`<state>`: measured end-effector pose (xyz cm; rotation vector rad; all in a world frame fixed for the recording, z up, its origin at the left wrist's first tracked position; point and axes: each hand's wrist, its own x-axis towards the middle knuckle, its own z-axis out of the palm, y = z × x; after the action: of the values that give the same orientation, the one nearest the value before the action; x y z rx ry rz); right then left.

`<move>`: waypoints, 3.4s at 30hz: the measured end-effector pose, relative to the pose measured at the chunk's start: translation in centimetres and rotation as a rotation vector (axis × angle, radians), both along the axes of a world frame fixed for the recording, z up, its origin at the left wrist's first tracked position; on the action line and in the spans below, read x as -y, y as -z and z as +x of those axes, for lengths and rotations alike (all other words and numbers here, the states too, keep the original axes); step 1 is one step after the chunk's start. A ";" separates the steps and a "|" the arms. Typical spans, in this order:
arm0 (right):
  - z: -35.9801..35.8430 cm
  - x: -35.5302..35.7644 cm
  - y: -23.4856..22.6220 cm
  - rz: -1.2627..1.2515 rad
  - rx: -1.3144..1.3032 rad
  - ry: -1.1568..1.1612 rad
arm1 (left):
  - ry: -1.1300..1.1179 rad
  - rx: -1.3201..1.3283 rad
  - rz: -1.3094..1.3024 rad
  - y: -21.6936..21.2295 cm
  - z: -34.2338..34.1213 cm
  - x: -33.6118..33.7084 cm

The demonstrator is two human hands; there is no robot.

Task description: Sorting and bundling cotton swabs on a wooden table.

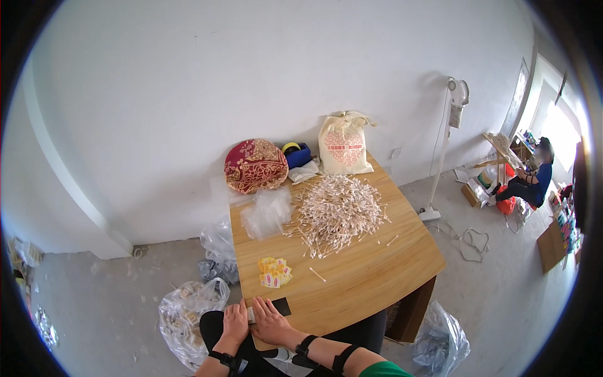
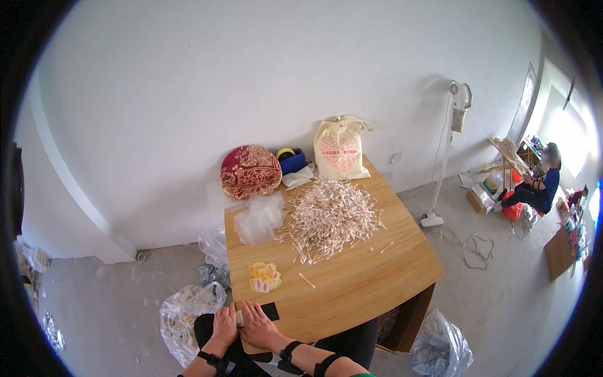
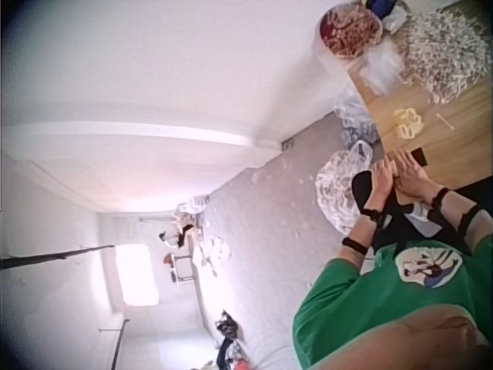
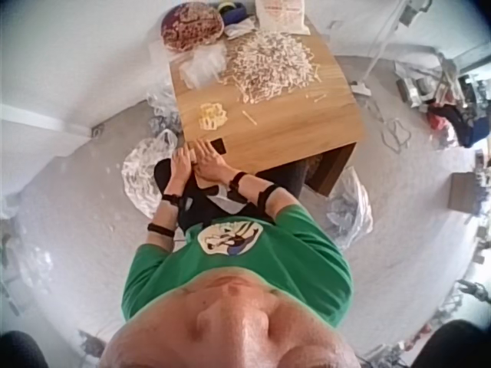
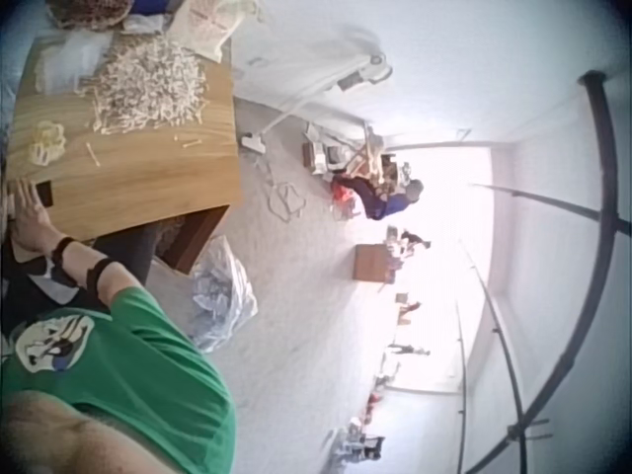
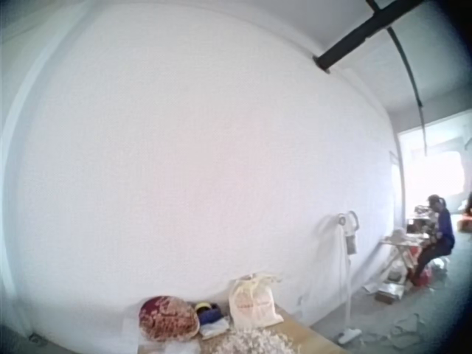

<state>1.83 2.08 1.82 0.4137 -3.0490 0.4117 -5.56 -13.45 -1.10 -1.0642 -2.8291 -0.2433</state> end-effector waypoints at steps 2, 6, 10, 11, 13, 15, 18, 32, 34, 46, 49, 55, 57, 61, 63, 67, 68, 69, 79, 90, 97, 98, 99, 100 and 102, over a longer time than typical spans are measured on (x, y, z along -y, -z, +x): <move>-0.2 0.3 -0.1 -0.009 0.031 -0.004 | -0.006 0.030 0.008 -0.7 0.0 0.4; -0.7 1.9 0.1 -0.032 -0.037 -0.056 | -0.033 0.038 -0.007 -1.0 -0.1 2.5; -1.1 4.5 0.1 -0.153 -0.057 -0.066 | -0.076 0.013 -0.018 -1.5 -0.2 5.4; -1.0 5.1 -0.3 -0.185 -0.055 -0.076 | -0.079 0.016 -0.024 -1.9 0.1 6.1; -0.6 5.9 -1.1 -0.200 0.013 -0.093 | -0.105 -0.046 -0.009 -2.6 1.0 7.0; 0.2 6.5 -1.8 -0.265 0.014 -0.111 | -0.128 -0.057 0.009 -4.0 2.3 7.2; 1.7 5.6 -2.8 -0.291 0.038 -0.088 | -0.120 -0.059 0.040 -6.5 4.2 5.5; 8.4 -7.3 -11.0 -0.725 -0.384 0.319 | 0.164 0.342 0.658 -10.5 6.9 -10.1; 8.6 -7.4 -10.8 -0.703 -0.424 0.318 | 0.165 0.332 0.659 -11.0 7.1 -10.7; 8.6 -8.1 -11.6 -0.696 -0.414 0.214 | 0.134 0.325 0.589 -10.7 8.5 -9.4; 8.4 -8.1 -12.9 -0.673 -0.412 0.190 | 0.137 0.356 0.629 -10.8 8.6 -9.2; 8.1 -9.0 -14.7 -0.801 -0.370 0.231 | 0.127 0.641 0.779 -12.4 8.9 -9.1; 7.9 -10.2 -15.0 -0.771 -0.356 0.234 | 0.130 0.873 0.828 -13.1 8.9 -8.6; 7.8 -11.9 -14.8 -0.869 -0.140 0.114 | 0.264 1.469 0.742 -12.9 8.4 -7.5; 8.0 -12.6 -14.8 -0.927 0.006 -0.002 | 0.297 1.550 0.685 -12.9 8.4 -7.4; 8.1 -13.2 -15.6 -0.882 0.123 -0.017 | 0.261 1.631 0.590 -13.8 8.4 -7.4; 8.1 -12.9 -15.8 -0.919 0.085 0.004 | 0.245 1.686 0.628 -13.9 8.5 -7.4; 8.1 -12.7 -15.9 -0.956 0.046 0.026 | 0.243 1.686 0.628 -13.7 8.5 -7.4; 7.7 -11.5 -11.6 -1.047 0.079 0.306 | 0.239 1.644 0.806 -11.0 7.8 -8.1; 4.1 -9.7 -4.8 -0.865 -0.162 0.481 | -0.028 1.299 1.238 -6.7 6.0 -10.3; 3.9 -9.0 -4.8 -0.830 -0.131 0.499 | -0.083 1.187 1.177 -4.5 5.3 -10.1; 4.0 -9.0 -4.8 -0.841 -0.119 0.500 | -0.091 1.185 1.142 -4.4 5.4 -10.1; 4.1 -9.1 -4.7 -0.851 -0.106 0.501 | -0.099 1.183 1.108 -4.3 5.5 -10.1; 4.2 -9.2 -4.5 -0.851 -0.104 0.501 | -0.101 1.184 1.108 -4.0 5.6 -10.0; 4.4 -9.4 -4.2 -0.805 -0.070 0.478 | -0.093 1.151 1.019 -3.7 5.7 -9.8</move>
<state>6.19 11.47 5.98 -0.3197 -2.4795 1.4239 0.18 -3.65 2.61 -0.5629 -2.6101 -2.5771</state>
